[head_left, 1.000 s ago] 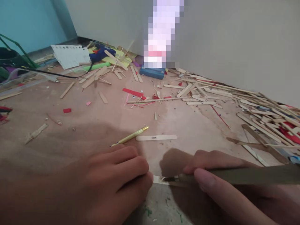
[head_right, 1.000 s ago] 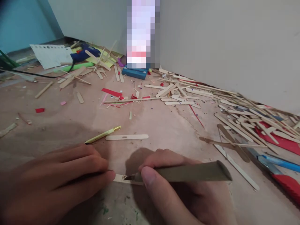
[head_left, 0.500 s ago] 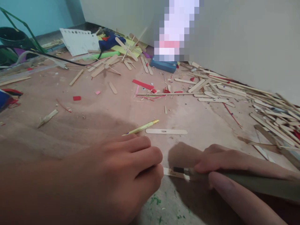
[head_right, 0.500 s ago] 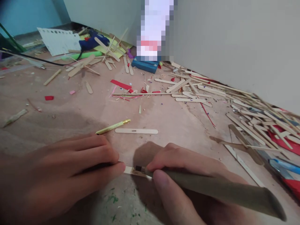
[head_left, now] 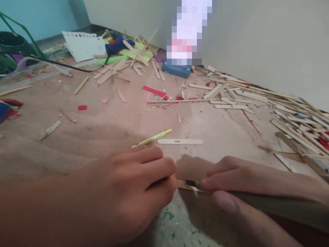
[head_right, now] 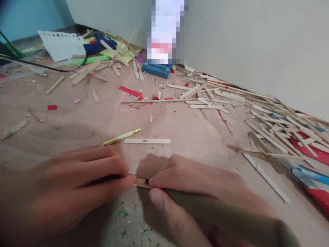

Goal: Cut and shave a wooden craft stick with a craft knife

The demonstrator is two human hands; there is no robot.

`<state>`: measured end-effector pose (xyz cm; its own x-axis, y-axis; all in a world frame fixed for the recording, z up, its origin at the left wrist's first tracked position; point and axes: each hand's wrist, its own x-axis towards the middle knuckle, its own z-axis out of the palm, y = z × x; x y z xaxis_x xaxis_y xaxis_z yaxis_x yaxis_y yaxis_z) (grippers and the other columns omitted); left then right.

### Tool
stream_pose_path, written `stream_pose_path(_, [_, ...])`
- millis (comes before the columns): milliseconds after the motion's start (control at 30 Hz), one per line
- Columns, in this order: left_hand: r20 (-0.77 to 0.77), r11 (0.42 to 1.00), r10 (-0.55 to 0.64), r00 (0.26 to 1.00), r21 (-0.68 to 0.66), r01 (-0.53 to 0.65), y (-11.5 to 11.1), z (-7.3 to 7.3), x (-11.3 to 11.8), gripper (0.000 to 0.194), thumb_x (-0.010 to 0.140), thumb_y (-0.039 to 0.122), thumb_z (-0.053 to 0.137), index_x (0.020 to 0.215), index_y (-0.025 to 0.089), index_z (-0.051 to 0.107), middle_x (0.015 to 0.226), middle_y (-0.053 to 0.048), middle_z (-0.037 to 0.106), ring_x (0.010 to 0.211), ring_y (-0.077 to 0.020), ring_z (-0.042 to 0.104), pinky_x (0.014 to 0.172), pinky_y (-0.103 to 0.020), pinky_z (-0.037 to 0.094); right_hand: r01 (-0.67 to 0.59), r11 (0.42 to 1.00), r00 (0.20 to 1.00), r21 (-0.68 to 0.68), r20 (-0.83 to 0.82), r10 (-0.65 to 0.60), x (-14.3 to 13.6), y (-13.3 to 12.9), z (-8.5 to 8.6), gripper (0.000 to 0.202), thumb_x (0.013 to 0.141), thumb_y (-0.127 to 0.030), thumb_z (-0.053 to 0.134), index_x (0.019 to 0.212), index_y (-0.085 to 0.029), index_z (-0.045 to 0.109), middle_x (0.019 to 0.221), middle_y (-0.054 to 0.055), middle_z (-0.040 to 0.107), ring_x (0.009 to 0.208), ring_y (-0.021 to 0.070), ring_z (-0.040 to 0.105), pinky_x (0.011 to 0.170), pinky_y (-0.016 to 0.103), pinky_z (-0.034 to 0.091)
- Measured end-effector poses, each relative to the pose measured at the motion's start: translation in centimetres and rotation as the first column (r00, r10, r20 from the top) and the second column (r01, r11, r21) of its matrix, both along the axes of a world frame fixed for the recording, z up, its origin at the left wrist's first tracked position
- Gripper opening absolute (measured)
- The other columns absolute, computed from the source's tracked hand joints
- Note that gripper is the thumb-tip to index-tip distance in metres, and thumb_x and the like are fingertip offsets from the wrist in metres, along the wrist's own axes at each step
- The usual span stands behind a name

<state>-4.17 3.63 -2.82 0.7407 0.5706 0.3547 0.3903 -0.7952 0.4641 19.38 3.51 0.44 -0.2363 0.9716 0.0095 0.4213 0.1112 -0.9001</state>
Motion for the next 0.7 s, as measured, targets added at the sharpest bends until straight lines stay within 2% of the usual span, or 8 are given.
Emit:
stream_pose_path(100, [0.009, 1.0, -0.009, 1.0, 0.013, 0.009, 0.0, -0.2, -0.1, 0.033, 0.117, 0.009, 0.04, 0.108, 0.014, 0.072, 0.101, -0.004, 0.068, 0.094, -0.0186, 0.06, 0.084, -0.032, 0.053, 0.053, 0.999, 0.998, 0.002, -0.034, -0.053, 0.5, 0.3, -0.5, 0.033, 0.085, -0.061, 0.089, 0.095, -0.029, 0.086, 0.071, 0.004, 0.073, 0.079, 0.0283, 0.079, 0.06, 0.033, 0.067])
stream_pose_path(200, [-0.056, 1.0, -0.011, 0.998, 0.007, 0.011, 0.0, -0.9, -0.4, 0.03, 0.116, 0.01, 0.041, 0.117, 0.018, 0.069, 0.109, -0.003, 0.07, 0.101, -0.0186, 0.063, 0.095, -0.032, 0.053, 0.104, 0.995, 0.992, -0.006, -0.064, -0.104, 1.6, 0.4, -0.6, 0.03, 0.086, -0.057, 0.09, 0.094, -0.029, 0.087, 0.073, 0.003, 0.075, 0.078, 0.0269, 0.079, 0.06, 0.032, 0.067])
stream_pose_path(267, [-0.087, 0.999, -0.025, 0.996, 0.027, 0.028, -0.1, -1.4, -0.8, 0.028, 0.115, 0.012, 0.043, 0.128, 0.019, 0.067, 0.114, -0.003, 0.07, 0.104, -0.0189, 0.064, 0.102, -0.033, 0.052, 0.062, 0.997, 0.996, -0.049, -0.062, -0.065, 2.4, 0.4, -0.5, 0.023, 0.09, -0.051, 0.087, 0.093, -0.029, 0.087, 0.079, 0.004, 0.079, 0.078, 0.0255, 0.08, 0.06, 0.03, 0.067])
stream_pose_path(367, [-0.083, 0.999, -0.027, 0.996, 0.021, 0.029, 0.0, -1.6, -1.2, 0.035, 0.112, 0.011, 0.047, 0.14, 0.021, 0.064, 0.118, -0.002, 0.072, 0.104, -0.0181, 0.066, 0.099, -0.031, 0.052, -0.047, 0.995, 0.998, -0.092, -0.056, 0.042, 3.4, 0.4, -0.3, 0.015, 0.097, -0.041, 0.08, 0.092, -0.03, 0.087, 0.09, 0.004, 0.085, 0.081, 0.0234, 0.082, 0.058, 0.025, 0.065])
stream_pose_path(500, [-0.071, 1.0, -0.006, 0.997, 0.021, 0.008, 0.1, -1.5, -1.4, 0.037, 0.109, 0.014, 0.053, 0.144, 0.025, 0.062, 0.115, -0.001, 0.074, 0.098, -0.0158, 0.069, 0.089, -0.025, 0.055, -0.059, 0.998, 0.995, -0.039, -0.083, 0.055, 3.6, 0.3, -0.2, 0.011, 0.096, -0.037, 0.079, 0.092, -0.031, 0.088, 0.092, 0.003, 0.086, 0.068, 0.018, 0.078, 0.046, 0.02, 0.058])
stream_pose_path(567, [-0.073, 1.0, -0.013, 0.997, 0.021, 0.014, 0.1, -1.4, -1.4, 0.036, 0.109, 0.017, 0.055, 0.144, 0.025, 0.062, 0.113, 0.0, 0.075, 0.095, -0.0156, 0.069, 0.085, -0.024, 0.056, -0.082, 0.995, 0.992, -0.052, -0.105, 0.076, 3.6, 0.3, -0.2, 0.013, 0.098, -0.037, 0.077, 0.092, -0.031, 0.087, 0.092, 0.002, 0.086, 0.06, 0.0148, 0.073, 0.047, 0.021, 0.059])
stream_pose_path(700, [-0.059, 0.996, 0.036, 0.998, -0.081, -0.041, -0.2, -1.4, -1.2, 0.032, 0.112, 0.021, 0.053, 0.142, 0.03, 0.061, 0.114, 0.003, 0.074, 0.098, -0.0148, 0.07, 0.093, -0.023, 0.056, -0.126, 0.987, 0.981, -0.095, -0.161, 0.109, 3.9, 0.1, -0.5, 0.014, 0.103, -0.035, 0.073, 0.096, -0.035, 0.085, 0.082, -0.003, 0.081, 0.063, 0.0141, 0.073, 0.054, 0.02, 0.061])
